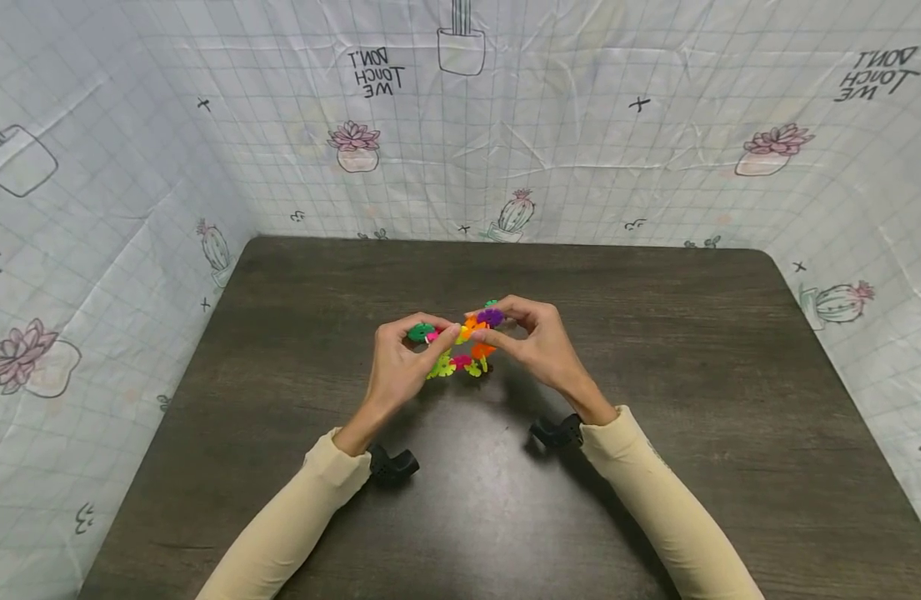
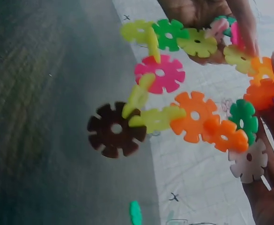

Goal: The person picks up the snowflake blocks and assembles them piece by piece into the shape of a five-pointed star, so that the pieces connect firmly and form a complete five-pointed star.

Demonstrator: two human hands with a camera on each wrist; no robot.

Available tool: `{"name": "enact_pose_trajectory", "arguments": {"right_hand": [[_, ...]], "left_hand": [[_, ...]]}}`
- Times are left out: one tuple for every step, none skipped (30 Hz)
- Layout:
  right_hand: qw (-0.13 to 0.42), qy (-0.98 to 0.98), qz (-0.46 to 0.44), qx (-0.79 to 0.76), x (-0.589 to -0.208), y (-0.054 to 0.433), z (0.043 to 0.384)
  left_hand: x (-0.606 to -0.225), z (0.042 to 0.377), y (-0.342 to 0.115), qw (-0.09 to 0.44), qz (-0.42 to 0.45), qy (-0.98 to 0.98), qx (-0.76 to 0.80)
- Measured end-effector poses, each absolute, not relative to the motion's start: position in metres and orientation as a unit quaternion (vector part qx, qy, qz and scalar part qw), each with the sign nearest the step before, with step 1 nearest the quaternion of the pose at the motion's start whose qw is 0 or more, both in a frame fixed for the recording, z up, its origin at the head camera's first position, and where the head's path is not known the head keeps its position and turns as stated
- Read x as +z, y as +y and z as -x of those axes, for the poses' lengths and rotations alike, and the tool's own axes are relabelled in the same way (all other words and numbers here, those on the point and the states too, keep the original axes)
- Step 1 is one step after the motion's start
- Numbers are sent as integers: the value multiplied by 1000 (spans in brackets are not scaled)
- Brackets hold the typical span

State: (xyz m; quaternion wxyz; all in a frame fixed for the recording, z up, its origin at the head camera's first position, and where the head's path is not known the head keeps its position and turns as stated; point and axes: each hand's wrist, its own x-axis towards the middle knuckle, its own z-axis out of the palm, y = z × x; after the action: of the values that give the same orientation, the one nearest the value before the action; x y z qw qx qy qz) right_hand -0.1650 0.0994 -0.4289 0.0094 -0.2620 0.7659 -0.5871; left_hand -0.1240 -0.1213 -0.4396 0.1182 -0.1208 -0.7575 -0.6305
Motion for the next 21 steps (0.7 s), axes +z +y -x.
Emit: {"name": "enact_pose_trajectory", "arguments": {"right_hand": [[10, 766, 264, -585, -428, 100, 165], [11, 766, 268, -585, -428, 101, 165], [14, 764, 271, -586, -428, 102, 166], [17, 760, 275, -589, -428, 103, 166], [17, 758, 278, -590, -428, 103, 167], [18, 754, 281, -593, -429, 104, 168], [17, 750, 283, -597, -429, 105, 168], [14, 748, 283, -600, -429, 105, 169], [8, 747, 282, -602, -429, 106, 170], [2, 747, 281, -603, -429, 107, 170], [-4, 749, 278, -601, -429, 107, 170], [-10, 753, 276, -598, -429, 108, 171], [-15, 756, 274, -594, -429, 108, 171], [-18, 761, 271, -590, -429, 109, 171], [-20, 763, 270, -587, -428, 110, 171], [-19, 765, 271, -584, -428, 110, 171], [-18, 767, 272, -581, -427, 110, 171], [-18, 768, 275, -578, -426, 111, 171], [-18, 769, 278, -576, -426, 111, 171], [-18, 768, 282, -574, -425, 111, 171], [-18, 769, 287, -571, -424, 111, 171]], "left_hand": [[-439, 124, -122, 114, 121, -757, -632], [-438, 124, -122, 109, 120, -758, -632], [-437, 124, -122, 104, 120, -758, -633], [-437, 124, -123, 101, 119, -760, -630], [-436, 124, -123, 99, 117, -762, -629], [-436, 125, -124, 98, 116, -762, -630], [-436, 125, -124, 98, 115, -762, -630], [-435, 125, -125, 98, 114, -762, -630], [-436, 126, -125, 97, 114, -761, -631], [-436, 126, -126, 95, 113, -761, -632], [-436, 126, -127, 92, 113, -760, -633], [-435, 126, -128, 90, 113, -761, -633], [-435, 126, -129, 85, 114, -762, -632], [-435, 127, -130, 79, 116, -763, -631], [-435, 127, -131, 72, 119, -766, -628], [-435, 127, -132, 64, 121, -770, -624], [-434, 128, -133, 58, 126, -776, -616], [-434, 128, -135, 51, 130, -784, -605], [-434, 129, -136, 43, 136, -792, -593], [-434, 129, -138, 35, 142, -801, -581], [-434, 130, -139, 27, 150, -808, -569]]}}
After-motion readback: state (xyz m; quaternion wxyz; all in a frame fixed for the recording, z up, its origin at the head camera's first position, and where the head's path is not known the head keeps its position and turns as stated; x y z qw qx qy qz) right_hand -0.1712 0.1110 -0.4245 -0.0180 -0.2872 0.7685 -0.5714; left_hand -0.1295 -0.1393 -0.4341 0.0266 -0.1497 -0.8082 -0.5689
